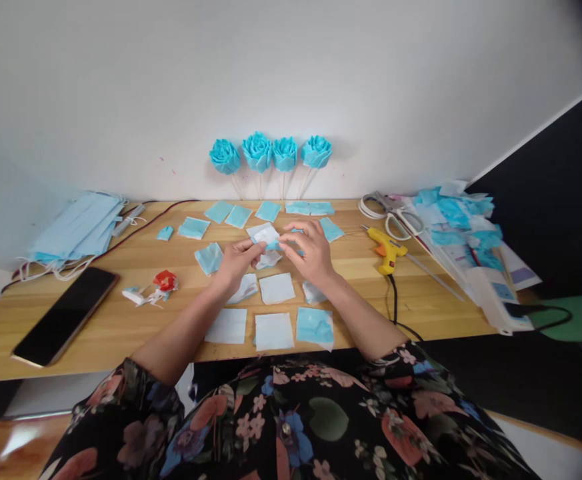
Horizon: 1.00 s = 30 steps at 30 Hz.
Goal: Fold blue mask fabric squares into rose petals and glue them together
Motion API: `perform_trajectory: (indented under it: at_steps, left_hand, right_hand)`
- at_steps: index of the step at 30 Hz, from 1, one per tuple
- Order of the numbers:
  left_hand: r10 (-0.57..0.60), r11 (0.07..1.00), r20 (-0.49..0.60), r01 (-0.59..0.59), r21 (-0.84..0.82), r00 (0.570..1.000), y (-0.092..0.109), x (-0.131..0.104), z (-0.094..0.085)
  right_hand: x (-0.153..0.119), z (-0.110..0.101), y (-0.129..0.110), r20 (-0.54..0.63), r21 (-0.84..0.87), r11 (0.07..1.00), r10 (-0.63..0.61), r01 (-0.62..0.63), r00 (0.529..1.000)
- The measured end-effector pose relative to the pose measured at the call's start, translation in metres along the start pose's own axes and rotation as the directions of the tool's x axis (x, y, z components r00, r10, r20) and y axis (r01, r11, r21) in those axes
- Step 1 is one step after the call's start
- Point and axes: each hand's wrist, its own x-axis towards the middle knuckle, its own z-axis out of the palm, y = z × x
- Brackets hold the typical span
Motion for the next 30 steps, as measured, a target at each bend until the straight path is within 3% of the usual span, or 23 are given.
perform_trajectory:
  at_steps: [15, 23, 30]
  left_hand:
    - [-0.01, 1.0, 0.033, 0.01, 0.015, 0.999, -0.001, -0.001, 0.001]
    - [-0.017, 1.0, -0.006, 0.017, 0.015, 1.0, 0.003, -0.001, 0.001]
    - [-0.066, 0.995, -0.023, 0.064, -0.074, 0.998, 0.002, 0.0, 0.001]
  right_hand:
    - [0.002, -0.003, -0.004, 0.118, 0.019, 0.999, 0.042, -0.045, 0.992]
    - [0.003, -0.004, -0.011, 0.106, 0.017, 1.0, 0.006, -0.008, 0.994]
    - [0.002, -0.004, -0.011, 0.167, -0.004, 1.0, 0.013, -0.012, 0.986]
